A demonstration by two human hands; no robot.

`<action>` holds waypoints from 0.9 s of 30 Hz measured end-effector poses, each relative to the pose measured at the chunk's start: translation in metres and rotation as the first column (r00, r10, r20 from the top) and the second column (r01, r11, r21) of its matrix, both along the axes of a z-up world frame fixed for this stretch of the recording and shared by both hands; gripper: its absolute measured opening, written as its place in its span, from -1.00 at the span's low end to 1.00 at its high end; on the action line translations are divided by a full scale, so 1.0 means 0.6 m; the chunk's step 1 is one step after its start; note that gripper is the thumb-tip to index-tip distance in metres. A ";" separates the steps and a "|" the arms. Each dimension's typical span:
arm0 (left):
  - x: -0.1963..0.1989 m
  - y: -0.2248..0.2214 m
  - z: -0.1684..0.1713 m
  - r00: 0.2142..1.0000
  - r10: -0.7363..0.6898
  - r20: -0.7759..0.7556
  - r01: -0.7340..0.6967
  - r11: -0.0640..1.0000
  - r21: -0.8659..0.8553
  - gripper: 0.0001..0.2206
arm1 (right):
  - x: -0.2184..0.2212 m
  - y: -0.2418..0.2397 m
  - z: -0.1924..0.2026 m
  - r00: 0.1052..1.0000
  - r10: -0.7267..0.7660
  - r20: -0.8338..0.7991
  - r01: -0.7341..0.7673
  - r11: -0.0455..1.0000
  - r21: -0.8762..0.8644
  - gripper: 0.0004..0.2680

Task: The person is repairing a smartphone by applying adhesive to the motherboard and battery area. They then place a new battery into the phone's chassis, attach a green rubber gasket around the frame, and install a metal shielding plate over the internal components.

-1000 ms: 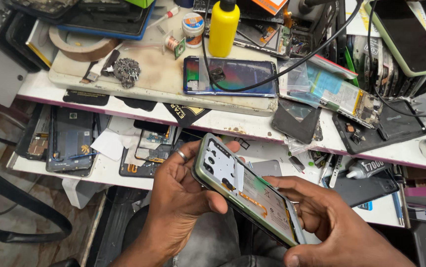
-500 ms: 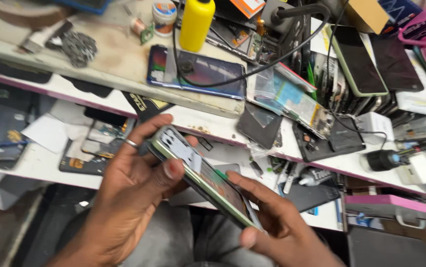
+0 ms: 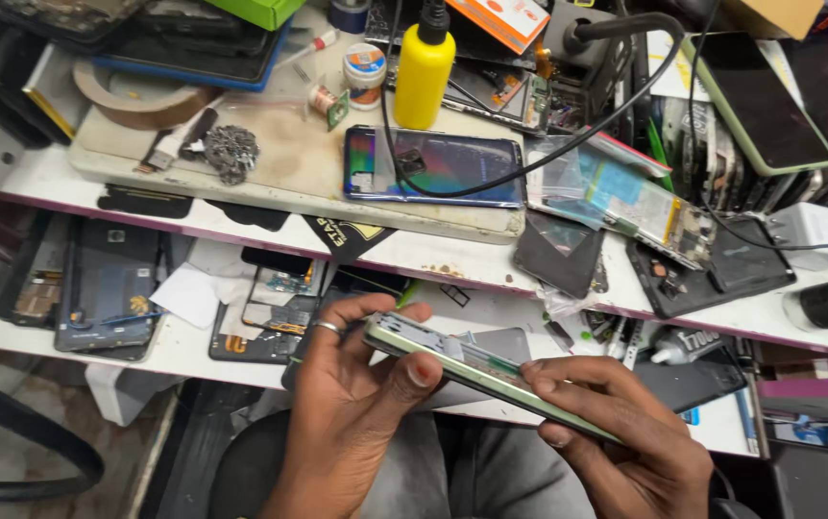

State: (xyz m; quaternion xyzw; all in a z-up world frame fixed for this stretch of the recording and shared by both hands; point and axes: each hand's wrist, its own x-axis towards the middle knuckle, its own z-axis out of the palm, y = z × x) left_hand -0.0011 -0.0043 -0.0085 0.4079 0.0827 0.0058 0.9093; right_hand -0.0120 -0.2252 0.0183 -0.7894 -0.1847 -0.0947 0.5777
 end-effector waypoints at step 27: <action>-0.019 0.021 0.054 0.860 0.001 0.510 -0.382 0.666 0.641 -0.69 | 0.009 -0.055 -0.001 0.943 0.220 -0.251 -0.130 0.935 0.330 -0.79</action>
